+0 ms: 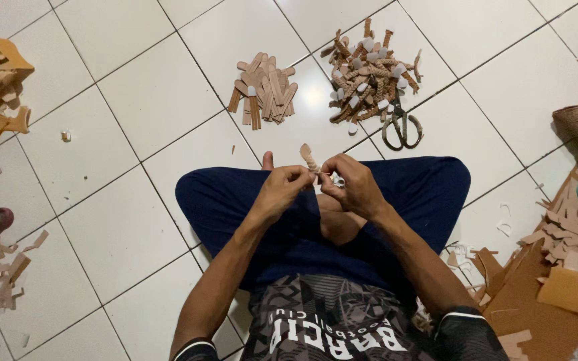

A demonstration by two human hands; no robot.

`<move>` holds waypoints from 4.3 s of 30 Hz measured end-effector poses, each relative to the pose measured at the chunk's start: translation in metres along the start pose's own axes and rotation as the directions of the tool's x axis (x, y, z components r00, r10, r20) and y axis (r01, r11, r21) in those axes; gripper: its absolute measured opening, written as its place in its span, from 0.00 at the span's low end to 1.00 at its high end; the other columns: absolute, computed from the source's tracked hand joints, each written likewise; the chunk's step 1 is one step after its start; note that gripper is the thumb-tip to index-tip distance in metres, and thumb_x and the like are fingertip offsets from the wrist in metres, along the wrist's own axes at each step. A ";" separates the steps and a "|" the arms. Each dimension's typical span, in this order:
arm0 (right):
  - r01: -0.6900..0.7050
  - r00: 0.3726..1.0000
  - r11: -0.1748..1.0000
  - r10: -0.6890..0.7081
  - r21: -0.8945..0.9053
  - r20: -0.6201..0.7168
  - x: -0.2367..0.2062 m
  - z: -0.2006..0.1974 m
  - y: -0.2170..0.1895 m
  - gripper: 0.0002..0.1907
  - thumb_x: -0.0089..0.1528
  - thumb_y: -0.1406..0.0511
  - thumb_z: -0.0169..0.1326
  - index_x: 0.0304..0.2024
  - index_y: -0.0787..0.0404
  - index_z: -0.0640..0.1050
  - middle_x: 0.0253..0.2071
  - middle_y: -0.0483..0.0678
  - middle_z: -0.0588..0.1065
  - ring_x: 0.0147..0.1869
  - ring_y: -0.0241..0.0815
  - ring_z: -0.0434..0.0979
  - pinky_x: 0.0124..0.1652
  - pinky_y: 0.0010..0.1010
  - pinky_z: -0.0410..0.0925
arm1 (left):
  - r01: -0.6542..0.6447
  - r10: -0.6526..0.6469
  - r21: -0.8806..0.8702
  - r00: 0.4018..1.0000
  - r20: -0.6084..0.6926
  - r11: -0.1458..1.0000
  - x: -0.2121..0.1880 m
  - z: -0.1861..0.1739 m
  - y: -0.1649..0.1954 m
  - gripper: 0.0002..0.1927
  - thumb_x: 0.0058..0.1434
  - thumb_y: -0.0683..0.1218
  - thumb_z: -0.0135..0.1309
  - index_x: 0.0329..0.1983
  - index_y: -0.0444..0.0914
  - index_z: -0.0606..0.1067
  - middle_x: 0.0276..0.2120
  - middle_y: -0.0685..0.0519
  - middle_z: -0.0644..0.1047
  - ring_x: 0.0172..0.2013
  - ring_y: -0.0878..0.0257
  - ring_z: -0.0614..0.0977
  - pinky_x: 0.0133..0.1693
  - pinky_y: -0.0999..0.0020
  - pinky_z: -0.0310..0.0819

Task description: The person sits on the floor and repeatedly wraps a thin strip of material around a cylindrical core to form a spiral shape. They pick up new strips from a pile, wrap them around the core, and place the finished spirals into a growing pile.

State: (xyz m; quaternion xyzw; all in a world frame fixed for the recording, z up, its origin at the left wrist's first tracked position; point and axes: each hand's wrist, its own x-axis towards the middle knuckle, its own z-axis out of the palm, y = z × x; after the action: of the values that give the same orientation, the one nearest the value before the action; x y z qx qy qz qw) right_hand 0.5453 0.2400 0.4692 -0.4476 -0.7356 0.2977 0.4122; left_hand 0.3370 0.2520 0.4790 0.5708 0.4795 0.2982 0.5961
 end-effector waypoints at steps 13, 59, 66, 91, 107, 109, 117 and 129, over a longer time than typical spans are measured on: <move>-0.296 0.915 0.850 0.383 0.435 -0.127 -0.007 0.025 -0.007 0.11 0.68 0.65 0.56 0.49 0.66 0.82 0.37 0.42 0.81 0.39 0.27 0.77 0.38 0.19 0.69 | -0.320 0.052 -0.484 0.871 -0.489 0.814 0.002 0.064 -0.040 0.12 0.67 0.44 0.58 0.43 0.29 0.78 0.39 0.49 0.83 0.41 0.68 0.83 0.51 0.75 0.76; -0.114 0.982 0.991 0.123 -0.069 0.141 0.017 -0.043 -0.038 0.12 0.64 0.63 0.59 0.46 0.64 0.80 0.38 0.48 0.80 0.35 0.38 0.81 0.35 0.29 0.74 | -0.240 0.283 0.285 0.951 -0.122 0.928 0.005 -0.015 0.031 0.10 0.64 0.46 0.60 0.43 0.35 0.83 0.29 0.52 0.83 0.29 0.67 0.82 0.34 0.76 0.75; 0.200 0.958 0.971 -0.165 -0.134 0.233 0.033 -0.050 -0.030 0.09 0.66 0.66 0.58 0.44 0.66 0.79 0.37 0.53 0.78 0.37 0.46 0.80 0.35 0.32 0.72 | -0.312 0.327 0.419 0.944 0.039 0.852 -0.012 0.005 0.034 0.12 0.61 0.50 0.61 0.42 0.39 0.84 0.30 0.54 0.85 0.30 0.66 0.85 0.62 0.54 0.52; -0.117 0.992 0.989 0.113 -0.089 -0.052 -0.009 -0.029 -0.048 0.08 0.64 0.66 0.59 0.42 0.65 0.82 0.34 0.49 0.80 0.31 0.38 0.80 0.31 0.27 0.72 | -0.167 0.008 -0.480 0.949 -0.316 0.861 0.009 -0.010 -0.002 0.13 0.65 0.45 0.58 0.45 0.30 0.80 0.37 0.51 0.83 0.39 0.68 0.84 0.33 0.77 0.69; -0.064 0.926 0.998 0.066 -0.019 0.371 0.027 -0.051 -0.041 0.07 0.60 0.65 0.62 0.38 0.61 0.84 0.30 0.47 0.82 0.28 0.39 0.79 0.28 0.31 0.69 | -0.422 0.526 0.575 0.850 -0.019 0.702 -0.026 0.002 0.051 0.07 0.63 0.48 0.60 0.41 0.41 0.80 0.33 0.58 0.82 0.30 0.67 0.83 0.59 0.45 0.51; -0.019 0.915 0.992 -0.032 0.124 0.402 0.018 -0.055 -0.044 0.08 0.59 0.65 0.62 0.38 0.62 0.83 0.30 0.48 0.82 0.31 0.38 0.79 0.30 0.29 0.70 | -0.403 0.479 0.615 0.877 0.047 0.678 -0.026 0.002 0.054 0.07 0.65 0.48 0.60 0.43 0.42 0.79 0.35 0.59 0.82 0.33 0.66 0.83 0.56 0.49 0.55; 0.234 0.944 0.971 -0.216 -0.048 0.249 0.024 -0.056 -0.055 0.08 0.62 0.65 0.59 0.39 0.65 0.81 0.32 0.52 0.78 0.35 0.47 0.79 0.35 0.35 0.71 | -0.452 0.496 0.576 0.863 0.091 0.681 -0.027 -0.004 0.063 0.06 0.65 0.45 0.60 0.44 0.41 0.78 0.39 0.56 0.81 0.36 0.61 0.83 0.56 0.44 0.63; -0.250 0.967 0.830 0.243 0.499 0.081 0.005 -0.015 -0.040 0.14 0.67 0.64 0.56 0.53 0.63 0.78 0.34 0.41 0.77 0.35 0.29 0.73 0.36 0.21 0.69 | -0.336 0.343 0.071 0.915 -0.212 0.939 -0.028 0.008 0.063 0.08 0.65 0.42 0.61 0.46 0.34 0.79 0.37 0.53 0.85 0.38 0.69 0.87 0.44 0.76 0.78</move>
State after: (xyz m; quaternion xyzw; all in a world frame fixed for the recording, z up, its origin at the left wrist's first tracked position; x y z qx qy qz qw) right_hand 0.5410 0.2287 0.5102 -0.4127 -0.5709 0.5338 0.4678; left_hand 0.3463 0.2339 0.5451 0.6181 0.4415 0.4509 0.4687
